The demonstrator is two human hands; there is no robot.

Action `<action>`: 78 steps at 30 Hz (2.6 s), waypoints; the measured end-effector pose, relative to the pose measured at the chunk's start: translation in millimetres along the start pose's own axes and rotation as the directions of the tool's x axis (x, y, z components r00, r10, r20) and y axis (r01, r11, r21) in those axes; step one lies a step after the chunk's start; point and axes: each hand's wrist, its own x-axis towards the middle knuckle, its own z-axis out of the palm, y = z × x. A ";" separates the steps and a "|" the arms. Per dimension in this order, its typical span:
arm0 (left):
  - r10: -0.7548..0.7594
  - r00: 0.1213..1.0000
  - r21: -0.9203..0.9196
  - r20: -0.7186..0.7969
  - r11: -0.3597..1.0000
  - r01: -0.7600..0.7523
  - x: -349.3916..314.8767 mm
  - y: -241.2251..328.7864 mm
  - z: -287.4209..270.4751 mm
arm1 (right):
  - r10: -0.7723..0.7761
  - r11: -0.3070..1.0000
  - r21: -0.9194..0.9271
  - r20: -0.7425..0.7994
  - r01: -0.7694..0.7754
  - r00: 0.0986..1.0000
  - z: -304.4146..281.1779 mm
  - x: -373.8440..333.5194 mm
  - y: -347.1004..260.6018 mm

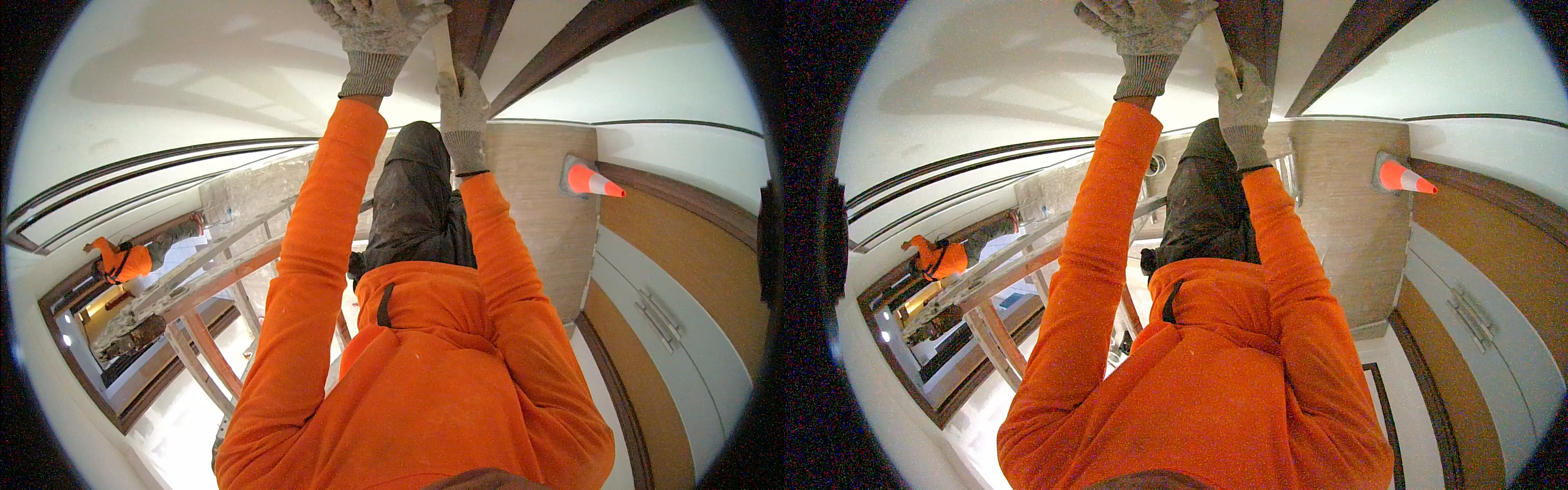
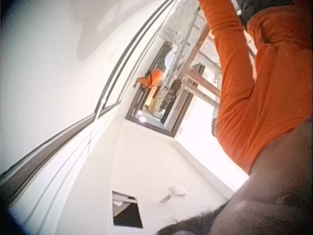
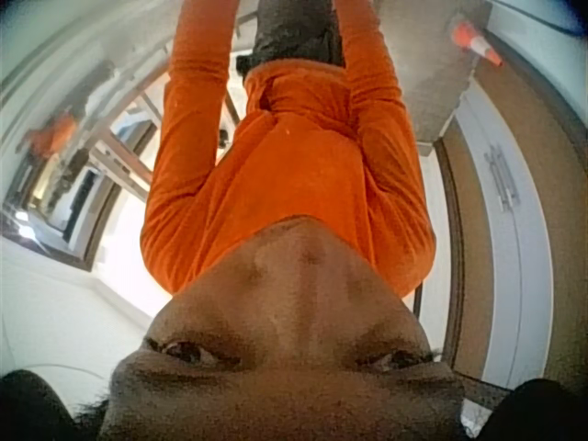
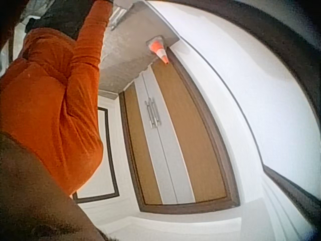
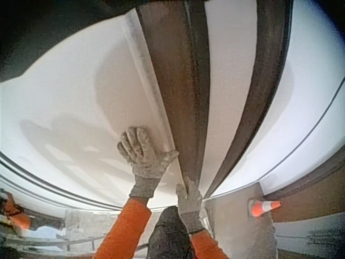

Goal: The person stands on a ladder and applies masking tape along the edges of ceiling panels. They use a roll of tape and their gloved hands to smooth the tape onto the surface, working along the seams between white panels and dark trim.

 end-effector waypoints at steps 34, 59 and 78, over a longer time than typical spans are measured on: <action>-0.001 0.999 0.056 -0.052 0.998 0.004 -29.3 -4.0 21.7 | 0.161 0.980 0.094 0.137 -0.174 0.977 -9.4 -15.6 8.4; -0.060 0.998 -0.030 0.011 0.998 0.060 -30.4 7.7 4.0 | -0.049 0.996 -0.062 0.141 0.058 0.989 -24.7 -37.7 32.2; -0.060 0.995 0.016 -0.076 0.998 0.062 -32.5 5.8 23.4 | 0.142 0.989 -0.049 0.107 -0.138 0.984 -3.8 -0.5 25.0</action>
